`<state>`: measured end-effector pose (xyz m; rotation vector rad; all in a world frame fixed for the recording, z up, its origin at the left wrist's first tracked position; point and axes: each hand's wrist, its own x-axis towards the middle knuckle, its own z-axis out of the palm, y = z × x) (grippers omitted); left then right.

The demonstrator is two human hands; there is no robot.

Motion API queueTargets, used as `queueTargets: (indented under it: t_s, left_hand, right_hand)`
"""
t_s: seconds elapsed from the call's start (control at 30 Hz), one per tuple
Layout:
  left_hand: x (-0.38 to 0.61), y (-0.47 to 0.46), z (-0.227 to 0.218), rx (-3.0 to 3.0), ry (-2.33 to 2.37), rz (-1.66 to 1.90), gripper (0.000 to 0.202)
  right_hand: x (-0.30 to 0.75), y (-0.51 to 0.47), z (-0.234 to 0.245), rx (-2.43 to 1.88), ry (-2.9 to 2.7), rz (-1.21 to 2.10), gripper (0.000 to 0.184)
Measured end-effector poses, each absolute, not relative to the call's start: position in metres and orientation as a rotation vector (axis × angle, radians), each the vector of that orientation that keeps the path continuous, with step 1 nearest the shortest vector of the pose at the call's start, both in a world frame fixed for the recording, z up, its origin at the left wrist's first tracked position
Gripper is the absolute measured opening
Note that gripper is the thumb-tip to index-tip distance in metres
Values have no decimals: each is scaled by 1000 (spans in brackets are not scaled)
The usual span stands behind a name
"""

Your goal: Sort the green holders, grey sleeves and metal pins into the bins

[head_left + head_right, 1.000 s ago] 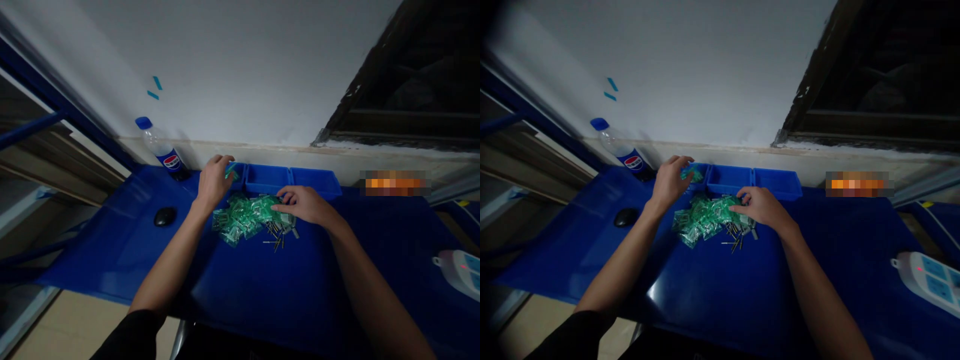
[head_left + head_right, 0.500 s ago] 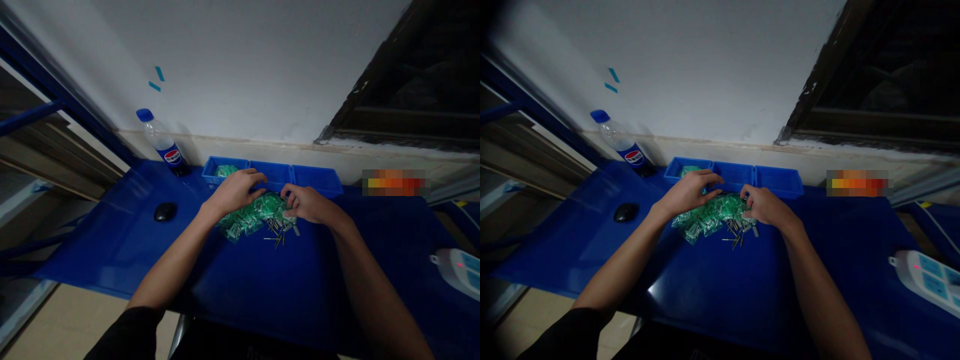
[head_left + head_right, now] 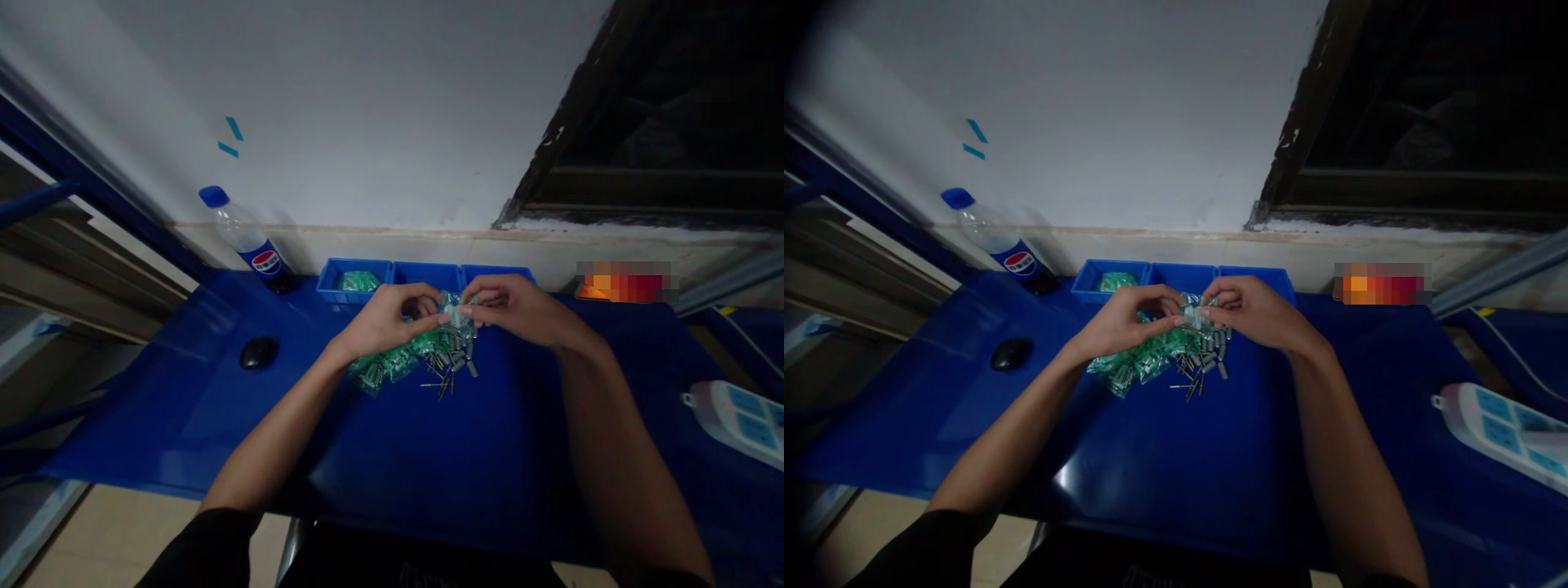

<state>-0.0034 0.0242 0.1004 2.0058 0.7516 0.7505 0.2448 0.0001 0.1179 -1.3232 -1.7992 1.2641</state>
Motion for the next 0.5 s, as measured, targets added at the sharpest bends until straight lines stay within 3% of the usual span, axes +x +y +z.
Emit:
queueTargets:
  t_s: [0.3,0.5]
  left_hand:
    - [8,22,91,1633,769,789,29]
    - [5,23,96,1694,837,883,29]
  right_hand:
    - [245,0,117,-1305,-1696,1314,33]
    - [237,4,110,-1227,-1638,1329,38]
